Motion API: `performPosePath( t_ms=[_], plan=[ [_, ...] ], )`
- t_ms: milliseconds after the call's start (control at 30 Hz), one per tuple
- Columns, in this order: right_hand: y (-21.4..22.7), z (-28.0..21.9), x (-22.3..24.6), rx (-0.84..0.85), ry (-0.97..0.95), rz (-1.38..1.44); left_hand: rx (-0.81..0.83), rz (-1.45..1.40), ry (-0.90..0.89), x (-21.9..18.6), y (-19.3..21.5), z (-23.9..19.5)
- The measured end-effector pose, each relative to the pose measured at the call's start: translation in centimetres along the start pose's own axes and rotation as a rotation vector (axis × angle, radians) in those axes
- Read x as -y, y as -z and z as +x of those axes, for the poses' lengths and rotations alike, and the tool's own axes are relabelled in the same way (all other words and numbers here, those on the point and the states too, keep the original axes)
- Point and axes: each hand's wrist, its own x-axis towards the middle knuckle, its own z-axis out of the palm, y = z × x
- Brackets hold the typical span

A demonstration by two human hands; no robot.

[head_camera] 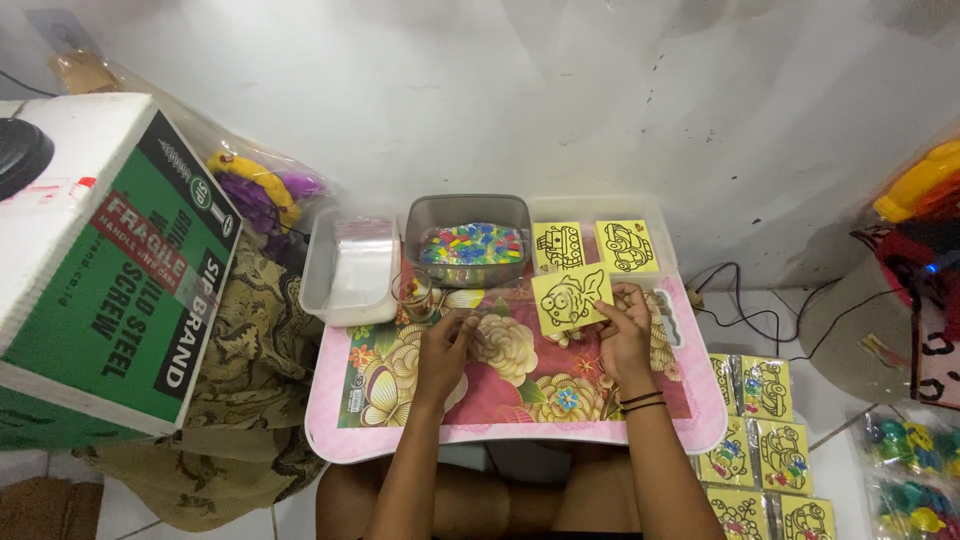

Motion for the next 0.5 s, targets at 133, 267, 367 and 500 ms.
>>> performPosePath(
  t_ms=[133, 267, 367, 500],
  plan=[
    [-0.6, -0.4, 0.3, 0.029, 0.013, -0.105, 0.116, 0.079, -0.036, -3.3, 0.2, -0.7],
    [-1.4, -1.1, 0.7, 0.092, 0.069, -0.149, 0.188, 0.091, -0.081, -4.0, 0.3, -0.5],
    [-2.6, -2.2, 1.6, 0.134, 0.092, -0.164, 0.177, 0.113, -0.083, -3.6, 0.2, -0.5],
    [-4.7, -4.1, 3.8, 0.177, 0.123, -0.237, 0.138, 0.13, -0.055, -3.9, 0.3, -0.5]
  ],
)
